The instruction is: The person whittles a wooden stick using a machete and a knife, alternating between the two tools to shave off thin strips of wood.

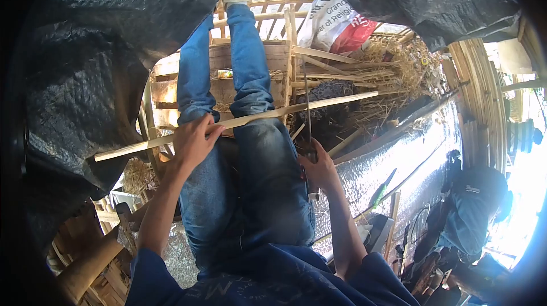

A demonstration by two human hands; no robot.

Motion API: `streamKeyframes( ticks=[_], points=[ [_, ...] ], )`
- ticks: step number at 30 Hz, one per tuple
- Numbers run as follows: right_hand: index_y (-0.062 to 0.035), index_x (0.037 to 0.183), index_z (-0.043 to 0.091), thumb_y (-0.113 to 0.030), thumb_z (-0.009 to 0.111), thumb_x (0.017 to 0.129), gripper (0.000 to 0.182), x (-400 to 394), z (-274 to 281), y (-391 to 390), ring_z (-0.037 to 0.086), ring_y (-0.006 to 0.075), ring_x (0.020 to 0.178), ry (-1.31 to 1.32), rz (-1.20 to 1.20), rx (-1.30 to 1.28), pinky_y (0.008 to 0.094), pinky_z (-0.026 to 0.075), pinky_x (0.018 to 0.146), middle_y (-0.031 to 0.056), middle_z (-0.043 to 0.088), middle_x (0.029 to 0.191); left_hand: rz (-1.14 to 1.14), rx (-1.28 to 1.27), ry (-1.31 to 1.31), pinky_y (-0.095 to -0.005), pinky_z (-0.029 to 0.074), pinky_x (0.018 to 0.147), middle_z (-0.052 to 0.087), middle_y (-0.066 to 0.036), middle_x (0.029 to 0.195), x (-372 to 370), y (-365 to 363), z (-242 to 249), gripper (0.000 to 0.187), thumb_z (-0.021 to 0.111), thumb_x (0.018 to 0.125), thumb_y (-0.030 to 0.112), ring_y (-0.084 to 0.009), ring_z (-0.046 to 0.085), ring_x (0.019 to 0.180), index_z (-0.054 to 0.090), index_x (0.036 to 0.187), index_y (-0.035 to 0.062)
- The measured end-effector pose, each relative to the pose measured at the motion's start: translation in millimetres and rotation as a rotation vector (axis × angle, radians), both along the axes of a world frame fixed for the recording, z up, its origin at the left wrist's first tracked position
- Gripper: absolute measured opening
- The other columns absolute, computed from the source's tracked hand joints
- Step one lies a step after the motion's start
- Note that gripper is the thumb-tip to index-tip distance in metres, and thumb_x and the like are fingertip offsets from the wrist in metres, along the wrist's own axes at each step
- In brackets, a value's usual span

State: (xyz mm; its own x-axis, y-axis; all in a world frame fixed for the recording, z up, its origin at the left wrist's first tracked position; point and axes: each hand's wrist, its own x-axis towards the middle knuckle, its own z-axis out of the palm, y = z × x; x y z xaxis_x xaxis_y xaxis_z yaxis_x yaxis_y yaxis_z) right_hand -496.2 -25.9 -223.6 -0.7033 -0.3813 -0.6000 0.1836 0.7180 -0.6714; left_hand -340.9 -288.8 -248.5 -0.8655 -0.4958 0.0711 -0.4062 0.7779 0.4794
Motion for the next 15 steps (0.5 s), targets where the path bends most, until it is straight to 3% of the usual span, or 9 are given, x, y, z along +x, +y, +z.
streamKeyframes(
  ticks=[1,3,4,6,8,10,12,14,15],
  points=[
    [-0.0003,0.126,0.046,-0.014,0.063,0.078,0.052,0,-13,9,0.063,0.0166,0.061,0.008,-0.013,0.003,0.0293,0.052,0.056,0.0119,0.064,0.084,-0.030,-0.042,0.023,-0.0386,0.050,0.056,0.065,-0.008,0.069,-10,5,-3,0.028,0.060,0.087,0.034,-0.0259,0.065,0.062,0.054,0.084,0.0071],
    [0.0001,0.126,0.046,-0.018,0.065,0.076,0.057,4,-30,21,0.065,0.0207,0.061,0.575,0.216,0.067,0.0319,0.052,0.060,0.0150,0.065,0.084,-0.070,-0.063,-0.008,-0.0393,0.050,0.056,0.065,-0.008,0.069,-31,10,-6,0.029,0.060,0.087,0.035,-0.0265,0.065,0.063,0.055,0.085,0.0068],
    [0.0001,0.126,0.046,-0.018,0.065,0.076,0.057,5,-23,25,0.065,0.0207,0.061,0.582,0.199,0.082,0.0319,0.052,0.060,0.0150,0.065,0.084,-0.097,-0.086,-0.052,-0.0400,0.050,0.057,0.065,-0.008,0.069,-42,13,-8,0.029,0.059,0.088,0.035,-0.0270,0.065,0.063,0.055,0.086,0.0065],
    [0.0004,0.127,0.045,-0.020,0.067,0.073,0.062,15,-6,25,0.066,0.0250,0.066,0.217,0.034,0.133,0.0355,0.052,0.066,0.0163,0.066,0.082,-0.157,-0.086,-0.004,-0.0410,0.050,0.057,0.065,-0.009,0.069,-55,17,-14,0.031,0.059,0.088,0.036,-0.0290,0.065,0.064,0.054,0.085,0.0060],
    [0.0014,0.120,0.049,-0.025,0.067,0.076,0.054,21,-5,33,0.067,0.0247,0.071,0.179,-0.014,0.133,0.0365,0.051,0.070,0.0144,0.066,0.079,-0.152,0.051,-0.024,-0.0431,0.047,0.056,0.062,-0.011,0.065,-62,20,-16,0.033,0.060,0.088,0.038,-0.0319,0.063,0.064,0.051,0.080,0.0069],
    [0.0008,0.105,0.057,-0.028,0.064,0.083,0.037,21,-15,44,0.064,0.0170,0.064,0.189,0.086,0.103,0.0334,0.049,0.061,0.0092,0.063,0.070,-0.165,0.077,-0.010,-0.0444,0.047,0.055,0.062,-0.012,0.063,-58,20,-21,0.035,0.054,0.091,0.039,-0.0339,0.063,0.064,0.051,0.078,0.0068],
    [0.0006,0.092,0.059,-0.034,0.061,0.087,0.035,19,-20,47,0.063,0.0178,0.062,0.210,0.107,0.210,0.0338,0.048,0.060,0.0089,0.063,0.068,-0.153,0.010,-0.065,-0.0463,0.046,0.055,0.061,-0.013,0.062,-54,20,-26,0.039,0.047,0.094,0.041,-0.0361,0.062,0.063,0.051,0.076,0.0067],
    [0.0004,0.098,0.058,-0.039,0.059,0.086,0.041,12,-13,40,0.063,0.0381,0.087,0.195,0.032,0.303,0.0429,0.047,0.076,0.0217,0.065,0.085,-0.167,0.036,-0.070,-0.0478,0.047,0.056,0.061,-0.015,0.062,-56,22,-25,0.043,0.042,0.096,0.043,-0.0381,0.062,0.064,0.051,0.075,0.0065],
    [0.0009,0.091,0.057,-0.044,0.053,0.091,0.045,8,-12,39,0.065,0.0311,0.074,0.294,0.081,0.185,0.0388,0.049,0.067,0.0174,0.064,0.076,-0.137,0.004,-0.091,-0.0481,0.047,0.057,0.061,-0.015,0.062,-58,24,-26,0.043,0.042,0.096,0.042,-0.0383,0.062,0.064,0.051,0.075,0.0064]
  ],
)
